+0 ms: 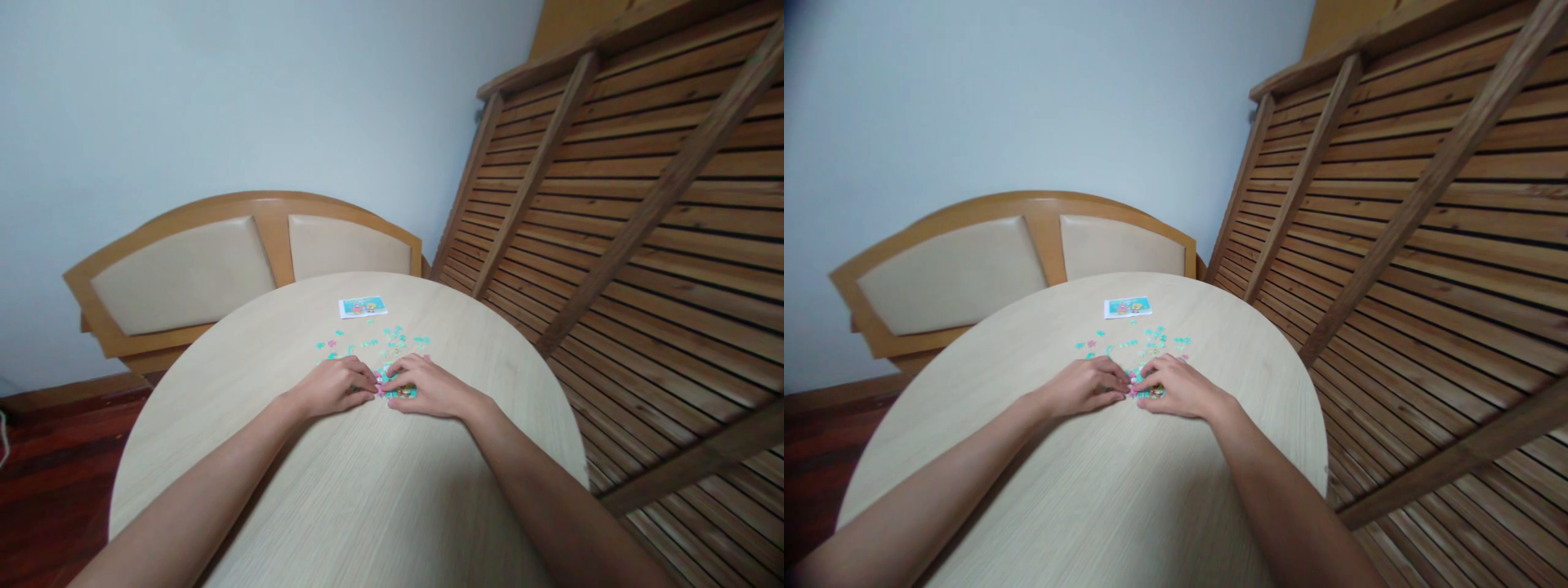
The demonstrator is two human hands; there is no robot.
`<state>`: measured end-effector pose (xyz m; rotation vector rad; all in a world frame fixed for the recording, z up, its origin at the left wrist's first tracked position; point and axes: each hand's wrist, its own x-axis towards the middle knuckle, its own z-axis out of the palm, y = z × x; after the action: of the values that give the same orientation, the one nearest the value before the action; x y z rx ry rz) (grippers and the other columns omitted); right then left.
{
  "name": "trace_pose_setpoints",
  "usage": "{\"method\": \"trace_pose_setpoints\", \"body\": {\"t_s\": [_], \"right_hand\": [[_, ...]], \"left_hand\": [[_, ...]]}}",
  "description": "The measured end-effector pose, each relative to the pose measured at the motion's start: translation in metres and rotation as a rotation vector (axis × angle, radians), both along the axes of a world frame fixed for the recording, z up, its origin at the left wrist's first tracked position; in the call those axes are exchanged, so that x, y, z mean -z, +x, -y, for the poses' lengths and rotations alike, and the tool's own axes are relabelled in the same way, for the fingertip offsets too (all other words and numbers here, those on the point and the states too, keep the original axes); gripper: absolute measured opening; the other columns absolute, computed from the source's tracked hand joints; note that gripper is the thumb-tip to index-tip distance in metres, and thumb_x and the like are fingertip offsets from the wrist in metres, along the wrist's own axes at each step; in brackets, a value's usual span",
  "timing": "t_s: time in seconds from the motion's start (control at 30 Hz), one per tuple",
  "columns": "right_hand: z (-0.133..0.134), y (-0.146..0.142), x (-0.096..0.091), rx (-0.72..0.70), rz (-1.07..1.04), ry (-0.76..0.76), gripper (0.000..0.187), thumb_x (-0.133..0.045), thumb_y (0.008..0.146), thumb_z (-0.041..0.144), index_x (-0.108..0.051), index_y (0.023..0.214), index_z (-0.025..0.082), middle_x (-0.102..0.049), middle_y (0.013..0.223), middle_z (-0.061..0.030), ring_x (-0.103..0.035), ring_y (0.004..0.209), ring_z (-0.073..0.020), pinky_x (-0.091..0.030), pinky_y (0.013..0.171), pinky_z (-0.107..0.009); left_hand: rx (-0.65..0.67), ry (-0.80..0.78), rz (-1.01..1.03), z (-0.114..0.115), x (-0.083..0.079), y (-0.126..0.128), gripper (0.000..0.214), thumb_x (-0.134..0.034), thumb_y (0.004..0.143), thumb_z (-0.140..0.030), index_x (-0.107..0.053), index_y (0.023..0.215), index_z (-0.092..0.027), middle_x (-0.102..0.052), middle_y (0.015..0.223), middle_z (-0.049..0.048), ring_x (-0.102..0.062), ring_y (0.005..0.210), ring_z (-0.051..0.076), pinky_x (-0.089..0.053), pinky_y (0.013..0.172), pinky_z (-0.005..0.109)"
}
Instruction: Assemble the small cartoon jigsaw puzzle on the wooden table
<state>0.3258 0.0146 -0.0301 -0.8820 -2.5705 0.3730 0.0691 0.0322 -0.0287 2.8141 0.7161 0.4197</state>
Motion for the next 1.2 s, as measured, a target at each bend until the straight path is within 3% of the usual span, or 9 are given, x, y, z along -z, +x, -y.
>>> {"method": "trace_pose_setpoints", "body": {"t_s": [0.43,0.63,0.8,1.0,1.2], "right_hand": [[0.0,-0.001,-0.001,-0.023,0.027,0.004,0.031,-0.067,0.087,0.034,-0.073,0.117,0.033,-0.068,0.112,-0.0036,-0.061,0.105,-0.0216,-0.043,0.094,-0.034],[0.0,-0.001,-0.001,-0.051,0.031,-0.021,0.029,-0.065,0.09,0.034,-0.073,0.117,0.029,-0.067,0.117,-0.0046,-0.059,0.112,-0.0211,-0.041,0.1,-0.034],[-0.002,-0.002,0.0,-0.072,0.022,-0.044,0.029,-0.063,0.091,0.034,-0.072,0.118,0.028,-0.067,0.119,-0.0057,-0.057,0.115,-0.0215,-0.041,0.103,-0.035],[-0.001,-0.002,0.001,-0.055,0.006,-0.064,0.029,-0.064,0.09,0.033,-0.073,0.117,0.028,-0.066,0.119,-0.0059,-0.057,0.115,-0.0216,-0.041,0.103,-0.035],[0.0,-0.003,0.001,-0.049,0.007,-0.059,0.03,-0.064,0.089,0.033,-0.073,0.118,0.028,-0.066,0.119,-0.0058,-0.057,0.114,-0.0219,-0.041,0.103,-0.035]], "left_hand": [[0.038,0.005,0.022,-0.002,-0.002,-0.003,0.023,-0.055,0.095,-0.032,-0.074,0.106,-0.025,-0.07,0.11,0.0068,-0.064,0.101,0.019,-0.048,0.09,0.028],[-0.259,0.043,0.008,-0.024,-0.004,-0.039,0.029,-0.052,0.094,-0.038,-0.071,0.111,-0.025,-0.07,0.112,0.0045,-0.062,0.108,0.02,-0.047,0.096,0.031],[-0.508,0.033,0.006,-0.044,0.009,-0.071,0.037,-0.046,0.095,-0.044,-0.069,0.115,-0.022,-0.068,0.12,0.0071,-0.062,0.111,0.024,-0.047,0.098,0.037],[-0.518,0.044,0.06,-0.054,0.025,-0.07,0.045,-0.038,0.099,-0.046,-0.065,0.124,-0.021,-0.063,0.132,0.009,-0.057,0.121,0.026,-0.043,0.106,0.039],[-0.48,0.102,-0.049,-0.057,0.031,-0.062,0.046,-0.032,0.1,-0.038,-0.068,0.122,-0.018,-0.063,0.132,0.009,-0.057,0.121,0.026,-0.042,0.108,0.041]]}}
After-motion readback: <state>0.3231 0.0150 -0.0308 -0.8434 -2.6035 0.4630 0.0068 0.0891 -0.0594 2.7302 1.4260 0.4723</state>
